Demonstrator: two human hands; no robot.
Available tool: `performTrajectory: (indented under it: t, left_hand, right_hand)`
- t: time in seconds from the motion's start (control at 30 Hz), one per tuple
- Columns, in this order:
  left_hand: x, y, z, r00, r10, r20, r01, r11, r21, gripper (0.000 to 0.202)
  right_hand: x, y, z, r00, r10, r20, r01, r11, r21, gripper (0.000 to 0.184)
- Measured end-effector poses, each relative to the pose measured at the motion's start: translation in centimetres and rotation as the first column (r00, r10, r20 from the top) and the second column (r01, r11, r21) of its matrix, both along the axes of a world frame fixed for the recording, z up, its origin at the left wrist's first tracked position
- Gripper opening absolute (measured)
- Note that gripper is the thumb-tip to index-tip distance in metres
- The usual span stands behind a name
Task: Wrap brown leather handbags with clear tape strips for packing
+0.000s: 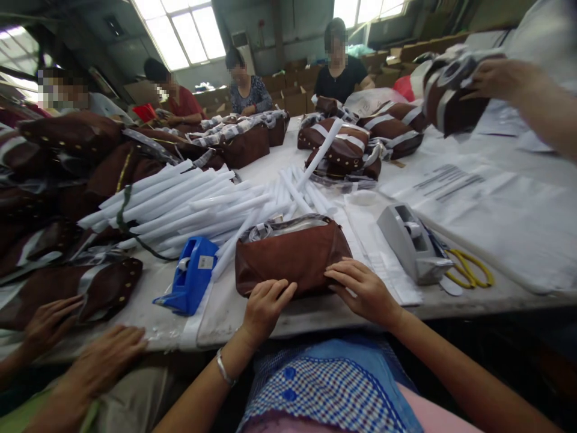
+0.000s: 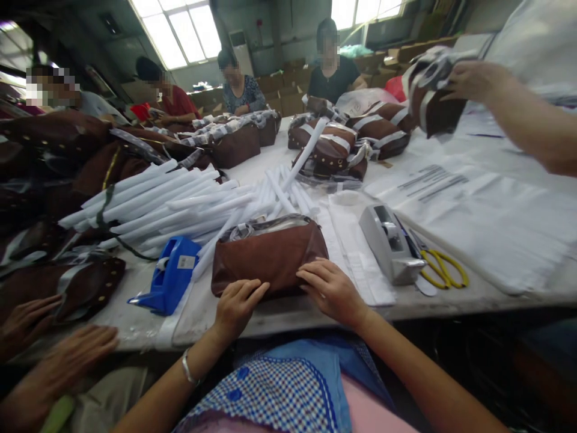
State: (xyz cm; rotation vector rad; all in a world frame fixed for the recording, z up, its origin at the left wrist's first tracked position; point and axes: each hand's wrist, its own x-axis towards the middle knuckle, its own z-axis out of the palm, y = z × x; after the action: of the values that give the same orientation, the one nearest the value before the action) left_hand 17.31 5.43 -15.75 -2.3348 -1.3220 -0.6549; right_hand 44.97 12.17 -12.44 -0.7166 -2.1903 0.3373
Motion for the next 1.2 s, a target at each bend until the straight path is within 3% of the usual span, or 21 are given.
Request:
performTrajectory:
  t: [0.07, 0.1, 0.13, 0.2, 0.23, 0.27, 0.37, 0.43, 0.5, 0.57, 0.63, 0.7, 0.77, 0.83, 1.0, 1.1, 1.2]
  left_hand:
    - [0.0, 0.0, -0.6, 1.0, 0.0, 0.013, 0.0, 1.0, 0.024, 0.029]
    - [0.0, 0.0, -0.8, 1.0, -0.004, 0.022, 0.003, 0.999, 0.042, 0.028]
    - [0.1, -0.1, -1.0, 0.999, -0.01, 0.031, 0.008, 0.998, 0.064, 0.027]
    - [0.3, -0.3, -1.3, 0.999, -0.019, 0.048, 0.014, 0.995, 0.103, 0.026]
    - [0.4, -0.4, -1.5, 0.998, -0.022, 0.054, 0.015, 0.993, 0.116, 0.025]
    - [0.5, -0.4, -1.6, 0.998, -0.025, 0.059, 0.017, 0.992, 0.128, 0.025]
    - [0.8, -0.5, -2.2, 0.996, -0.047, 0.073, 0.035, 0.987, 0.154, 0.022]
    - [0.9, -0.5, -2.6, 0.995, -0.055, 0.088, 0.04, 0.986, 0.163, 0.018]
    - [0.8, -0.5, -2.9, 0.993, -0.054, 0.104, 0.036, 0.985, 0.168, 0.017]
    - [0.8, -0.5, -3.1, 0.992, -0.047, 0.113, 0.027, 0.985, 0.17, 0.019]
    - [0.9, -0.3, -3.1, 0.993, -0.042, 0.112, 0.023, 0.985, 0.169, 0.02]
    - [1.2, -0.2, -3.0, 0.993, -0.031, 0.111, 0.012, 0.987, 0.162, 0.02]
    - [1.4, -0.2, -2.6, 0.994, -0.02, 0.11, 0.003, 0.988, 0.157, 0.018]
    - [1.1, -0.7, -2.1, 0.995, -0.017, 0.093, 0.003, 0.989, 0.149, 0.018]
    - [-1.5, -3.0, -1.6, 0.986, 0.133, 0.098, -0.146, 0.979, 0.142, 0.032]
    - [-2.9, -3.5, -2.8, 0.975, 0.134, 0.178, -0.168, 0.966, 0.195, 0.032]
    - [-3.3, -2.9, -4.1, 0.956, 0.099, 0.275, -0.171, 0.953, 0.251, 0.026]
  right_hand:
    - [0.1, -0.8, 3.8, 0.985, 0.103, -0.14, -0.128, 0.975, -0.181, 0.028]
    - [0.1, -1.0, 5.5, 0.96, 0.19, -0.208, -0.25, 0.915, -0.316, 0.031]
    - [0.1, -1.0, 6.7, 0.906, 0.31, -0.287, -0.41, 0.807, -0.424, 0.037]
    - [-0.3, -0.4, 7.3, 0.776, 0.464, -0.427, -0.631, 0.577, -0.519, 0.058]
    - [-0.8, 0.1, 6.7, 0.75, 0.482, -0.453, -0.66, 0.498, -0.562, 0.065]
    - [-1.2, 0.6, 5.8, 0.764, 0.467, -0.445, -0.639, 0.455, -0.62, 0.067]
    - [-2.3, 1.6, 3.5, 0.867, 0.387, -0.313, -0.466, 0.41, -0.784, 0.063]
    - [-2.3, 1.8, 4.0, 0.858, 0.437, -0.27, -0.458, 0.414, -0.787, 0.053]
    - [-2.0, 2.0, 5.5, 0.809, 0.491, -0.323, -0.535, 0.388, -0.75, 0.048]
    - [-1.9, 2.8, 5.9, 0.76, 0.47, -0.45, -0.617, 0.304, -0.726, 0.054]
    - [-2.4, 3.9, 4.5, 0.778, 0.386, -0.495, -0.601, 0.227, -0.767, 0.061]
    - [-3.1, 5.1, 1.8, 0.855, 0.285, -0.433, -0.498, 0.218, -0.84, 0.061]
    - [-3.5, 5.8, -0.6, 0.884, 0.27, -0.38, -0.443, 0.229, -0.867, 0.059]
    - [-3.6, 5.9, -1.6, 0.888, 0.294, -0.354, -0.431, 0.262, -0.863, 0.055]
    - [-3.2, 5.4, -1.2, 0.914, 0.326, -0.24, -0.364, 0.404, -0.839, 0.051]
    - [-3.5, 5.3, -0.9, 0.918, 0.362, -0.165, -0.338, 0.49, -0.804, 0.048]
    - [-4.3, 4.6, 1.4, 0.901, 0.42, -0.109, -0.346, 0.544, -0.764, 0.043]
